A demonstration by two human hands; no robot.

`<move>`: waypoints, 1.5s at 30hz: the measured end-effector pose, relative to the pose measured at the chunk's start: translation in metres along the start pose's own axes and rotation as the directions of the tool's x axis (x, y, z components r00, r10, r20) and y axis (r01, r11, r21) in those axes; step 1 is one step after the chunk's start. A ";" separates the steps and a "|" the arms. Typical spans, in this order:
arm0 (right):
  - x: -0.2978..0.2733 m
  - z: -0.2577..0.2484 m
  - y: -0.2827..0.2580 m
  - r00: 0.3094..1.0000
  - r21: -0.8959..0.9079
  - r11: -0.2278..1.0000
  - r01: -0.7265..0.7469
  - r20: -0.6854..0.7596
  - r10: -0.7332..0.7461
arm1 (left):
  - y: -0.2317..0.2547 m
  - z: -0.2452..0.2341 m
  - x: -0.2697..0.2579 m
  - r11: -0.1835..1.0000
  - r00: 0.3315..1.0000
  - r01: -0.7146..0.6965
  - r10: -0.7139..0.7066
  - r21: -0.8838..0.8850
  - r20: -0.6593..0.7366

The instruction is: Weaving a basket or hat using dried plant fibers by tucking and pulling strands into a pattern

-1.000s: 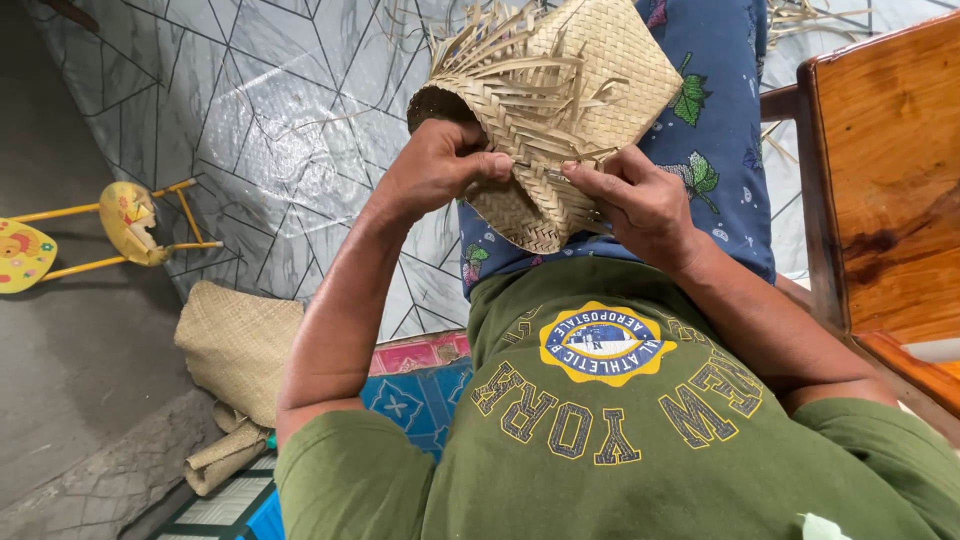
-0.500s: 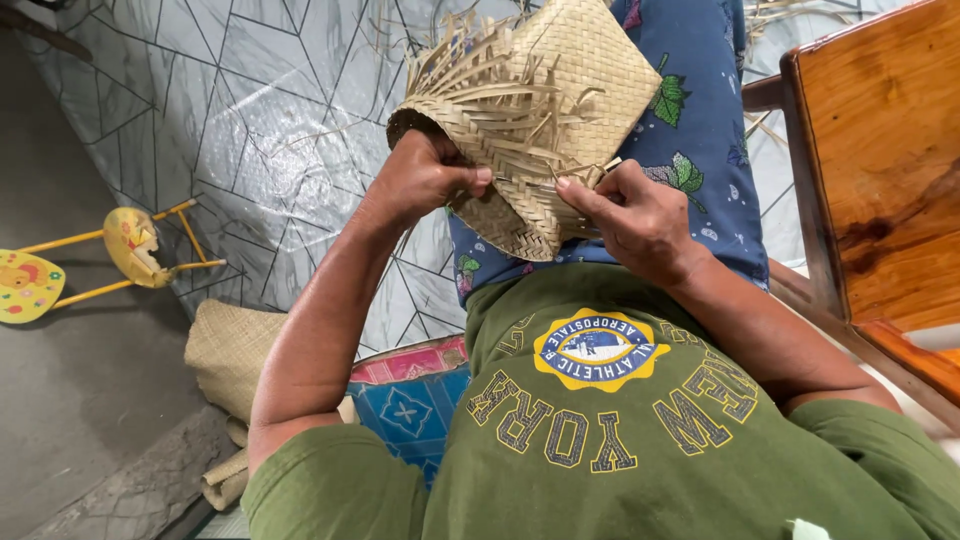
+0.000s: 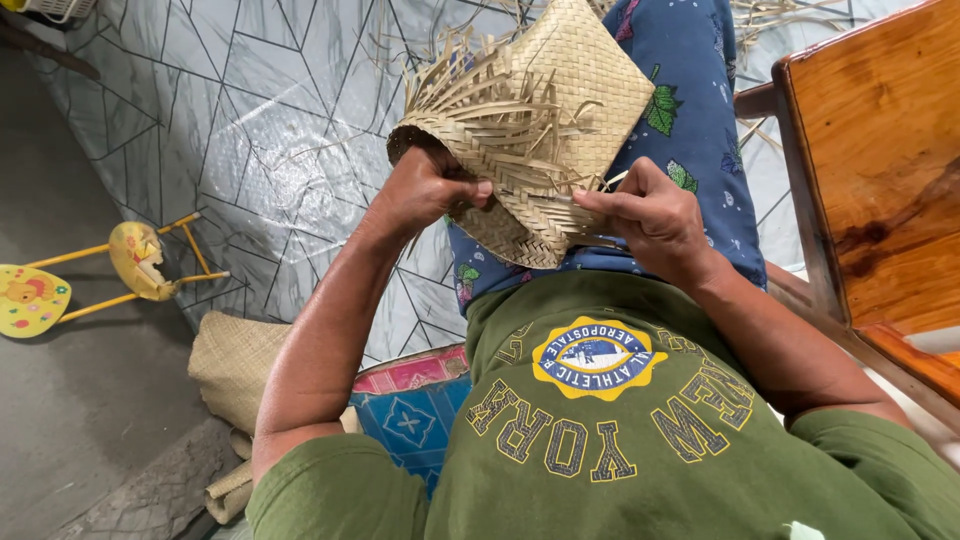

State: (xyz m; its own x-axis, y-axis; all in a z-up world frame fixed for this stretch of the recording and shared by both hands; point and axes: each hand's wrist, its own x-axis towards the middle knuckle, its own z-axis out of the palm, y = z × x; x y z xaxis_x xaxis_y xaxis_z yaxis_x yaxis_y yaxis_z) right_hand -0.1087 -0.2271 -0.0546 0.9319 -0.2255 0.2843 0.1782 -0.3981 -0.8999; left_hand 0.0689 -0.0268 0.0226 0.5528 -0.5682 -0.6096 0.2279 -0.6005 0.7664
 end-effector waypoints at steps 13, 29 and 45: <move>0.013 -0.002 -0.015 0.923 -0.458 0.811 0.365 0.063 -0.380 | 0.006 -0.006 -0.013 0.966 0.994 -0.104 0.097 0.238 0.039; -0.004 -0.014 0.003 0.983 -0.047 0.992 -0.115 0.136 0.121 | -0.035 -0.010 0.004 0.966 0.963 -0.246 0.234 0.082 0.134; -0.024 -0.060 0.025 0.954 -0.132 0.975 -0.180 0.218 0.205 | -0.004 -0.019 -0.008 0.986 0.986 0.166 -0.166 -0.012 -0.003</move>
State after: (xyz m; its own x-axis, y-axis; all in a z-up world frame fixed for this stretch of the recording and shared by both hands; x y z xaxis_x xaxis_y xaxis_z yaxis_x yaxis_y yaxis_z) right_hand -0.1452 -0.2850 -0.0636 0.9946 -0.1028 0.0141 -0.0356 -0.4653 -0.8844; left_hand 0.0790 -0.0096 0.0283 0.5094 -0.4589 -0.7279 0.3259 -0.6800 0.6568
